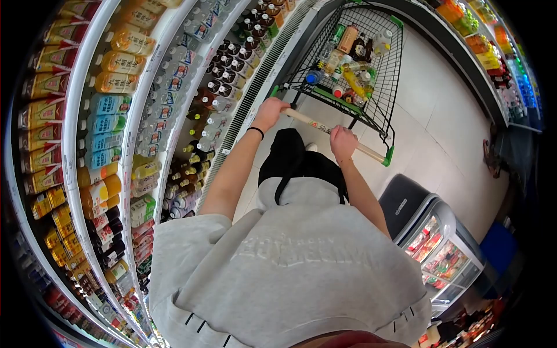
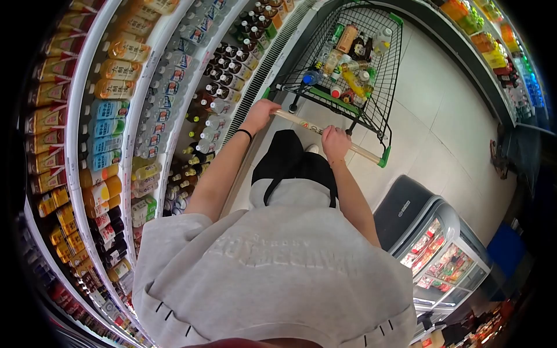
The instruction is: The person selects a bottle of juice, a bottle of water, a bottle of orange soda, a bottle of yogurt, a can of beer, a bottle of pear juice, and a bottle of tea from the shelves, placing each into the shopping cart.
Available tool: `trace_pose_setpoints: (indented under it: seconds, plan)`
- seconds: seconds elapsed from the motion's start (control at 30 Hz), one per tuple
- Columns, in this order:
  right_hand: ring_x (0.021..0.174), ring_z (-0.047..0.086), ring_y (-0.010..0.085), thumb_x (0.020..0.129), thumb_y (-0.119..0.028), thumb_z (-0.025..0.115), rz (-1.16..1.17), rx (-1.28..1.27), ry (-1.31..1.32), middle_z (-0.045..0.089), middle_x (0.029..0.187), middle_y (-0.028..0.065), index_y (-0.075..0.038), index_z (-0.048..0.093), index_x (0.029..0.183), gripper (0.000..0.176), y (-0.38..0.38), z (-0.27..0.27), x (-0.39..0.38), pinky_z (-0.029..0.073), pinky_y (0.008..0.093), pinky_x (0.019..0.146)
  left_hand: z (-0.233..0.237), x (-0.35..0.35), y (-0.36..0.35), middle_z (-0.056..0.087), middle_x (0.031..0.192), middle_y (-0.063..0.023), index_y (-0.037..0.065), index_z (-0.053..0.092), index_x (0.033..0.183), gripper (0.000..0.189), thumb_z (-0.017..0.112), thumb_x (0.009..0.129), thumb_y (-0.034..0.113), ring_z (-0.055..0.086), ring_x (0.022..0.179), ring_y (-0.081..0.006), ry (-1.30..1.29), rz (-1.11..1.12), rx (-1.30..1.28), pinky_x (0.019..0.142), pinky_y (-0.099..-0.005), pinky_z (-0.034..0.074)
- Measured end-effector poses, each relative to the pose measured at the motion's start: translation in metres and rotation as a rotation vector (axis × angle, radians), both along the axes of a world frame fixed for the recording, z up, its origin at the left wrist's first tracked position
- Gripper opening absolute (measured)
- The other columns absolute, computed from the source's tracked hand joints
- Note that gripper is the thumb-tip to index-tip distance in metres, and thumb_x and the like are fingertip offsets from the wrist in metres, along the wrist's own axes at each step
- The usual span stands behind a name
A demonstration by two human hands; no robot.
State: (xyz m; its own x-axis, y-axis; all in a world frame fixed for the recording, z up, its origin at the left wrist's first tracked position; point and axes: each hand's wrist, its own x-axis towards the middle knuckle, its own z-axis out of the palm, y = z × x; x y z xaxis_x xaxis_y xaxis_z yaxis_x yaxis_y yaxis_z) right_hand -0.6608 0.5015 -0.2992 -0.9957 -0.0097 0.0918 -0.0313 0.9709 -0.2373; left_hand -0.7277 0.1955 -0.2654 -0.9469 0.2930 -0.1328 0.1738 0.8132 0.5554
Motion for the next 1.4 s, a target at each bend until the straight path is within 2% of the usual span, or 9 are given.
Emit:
trace_pose_setpoints:
  seconds: [0.3, 0.37, 0.5, 0.53, 1.07, 1.13, 1.23, 1.3, 1.4]
  plan:
    - [0.076, 0.069, 0.0307, 0.100, -0.026, 0.051, -0.004, -0.027, -0.016, 0.071, 0.077, 0.0093, -0.010, 0.068, 0.077, 0.033, 0.006, 0.004, -0.021, 0.053, 0.0462, 0.069, 0.016, -0.026, 0.014, 0.073, 0.106, -0.0148, 0.009, 0.077, 0.115, 0.040, 0.060, 0.084, -0.009, 0.066, 0.108, -0.0347, -0.098, 0.012, -0.039, 0.094, -0.0424, 0.053]
    - [0.075, 0.069, 0.0305, 0.099, -0.026, 0.052, -0.016, -0.040, -0.007, 0.071, 0.076, 0.0090, -0.010, 0.068, 0.076, 0.032, 0.008, 0.005, -0.023, 0.053, 0.0456, 0.070, 0.011, -0.030, 0.015, 0.074, 0.102, -0.0122, 0.013, 0.080, 0.111, 0.032, 0.059, 0.088, 0.005, 0.068, 0.103, -0.0336, -0.066, 0.003, -0.060, 0.090, -0.0419, 0.055]
    - [0.075, 0.069, 0.0295, 0.097, -0.025, 0.054, -0.026, -0.065, -0.019, 0.071, 0.075, 0.0079, -0.010, 0.069, 0.076, 0.030, 0.009, 0.003, -0.031, 0.053, 0.0446, 0.071, 0.009, -0.039, 0.015, 0.074, 0.102, -0.0125, 0.014, 0.080, 0.112, 0.034, 0.059, 0.088, 0.003, 0.069, 0.102, -0.0332, -0.064, 0.014, -0.045, 0.091, -0.0424, 0.056]
    - [0.075, 0.069, 0.0295, 0.097, -0.025, 0.054, -0.034, -0.063, -0.026, 0.071, 0.075, 0.0079, -0.010, 0.069, 0.076, 0.030, 0.010, 0.004, -0.031, 0.053, 0.0446, 0.071, 0.013, -0.041, 0.017, 0.074, 0.106, -0.0141, 0.009, 0.077, 0.115, 0.038, 0.060, 0.085, -0.008, 0.068, 0.105, -0.0347, -0.108, 0.020, -0.015, 0.093, -0.0427, 0.054]
    - [0.080, 0.068, 0.0275, 0.097, -0.026, 0.054, 0.005, -0.074, -0.032, 0.070, 0.079, 0.0057, -0.011, 0.069, 0.080, 0.027, 0.017, 0.008, -0.036, 0.053, 0.0434, 0.071, 0.007, -0.047, 0.017, 0.075, 0.104, -0.0142, 0.008, 0.076, 0.111, 0.038, 0.059, 0.082, -0.009, 0.067, 0.104, -0.0352, -0.072, -0.044, 0.007, 0.091, -0.0421, 0.054]
    - [0.082, 0.069, 0.0279, 0.099, -0.026, 0.053, 0.008, -0.061, -0.053, 0.070, 0.080, 0.0058, -0.011, 0.068, 0.081, 0.028, 0.017, 0.011, -0.039, 0.054, 0.0436, 0.071, 0.008, -0.052, 0.016, 0.073, 0.104, -0.0138, 0.009, 0.077, 0.108, 0.030, 0.057, 0.088, 0.000, 0.067, 0.103, -0.0356, -0.089, -0.077, -0.016, 0.091, -0.0437, 0.055]
    - [0.076, 0.067, 0.0306, 0.097, -0.023, 0.058, -0.006, -0.181, -0.076, 0.069, 0.081, 0.0078, -0.009, 0.069, 0.083, 0.023, 0.021, 0.021, -0.045, 0.053, 0.0442, 0.073, 0.012, -0.056, 0.021, 0.073, 0.105, -0.0139, 0.008, 0.075, 0.110, 0.029, 0.058, 0.089, -0.002, 0.067, 0.104, -0.0365, -0.100, -0.054, -0.046, 0.091, -0.0460, 0.054]
    - [0.079, 0.066, 0.0327, 0.096, -0.016, 0.061, -0.141, -0.556, 0.063, 0.067, 0.089, 0.0096, -0.007, 0.067, 0.089, 0.013, 0.026, 0.035, -0.043, 0.053, 0.0444, 0.074, 0.020, -0.055, 0.035, 0.073, 0.105, -0.0144, 0.007, 0.074, 0.111, 0.028, 0.058, 0.089, -0.002, 0.066, 0.105, -0.0371, -0.053, -0.059, 0.020, 0.092, -0.0465, 0.054]
    - [0.088, 0.065, 0.0342, 0.095, -0.009, 0.062, -0.184, -0.613, 0.176, 0.064, 0.098, 0.0137, -0.003, 0.063, 0.100, 0.008, 0.050, 0.050, -0.077, 0.053, 0.0429, 0.076, 0.034, -0.073, 0.074, 0.073, 0.108, -0.0159, 0.004, 0.071, 0.116, 0.027, 0.057, 0.093, -0.001, 0.068, 0.104, -0.0353, -0.033, -0.036, 0.138, 0.093, -0.0447, 0.055]
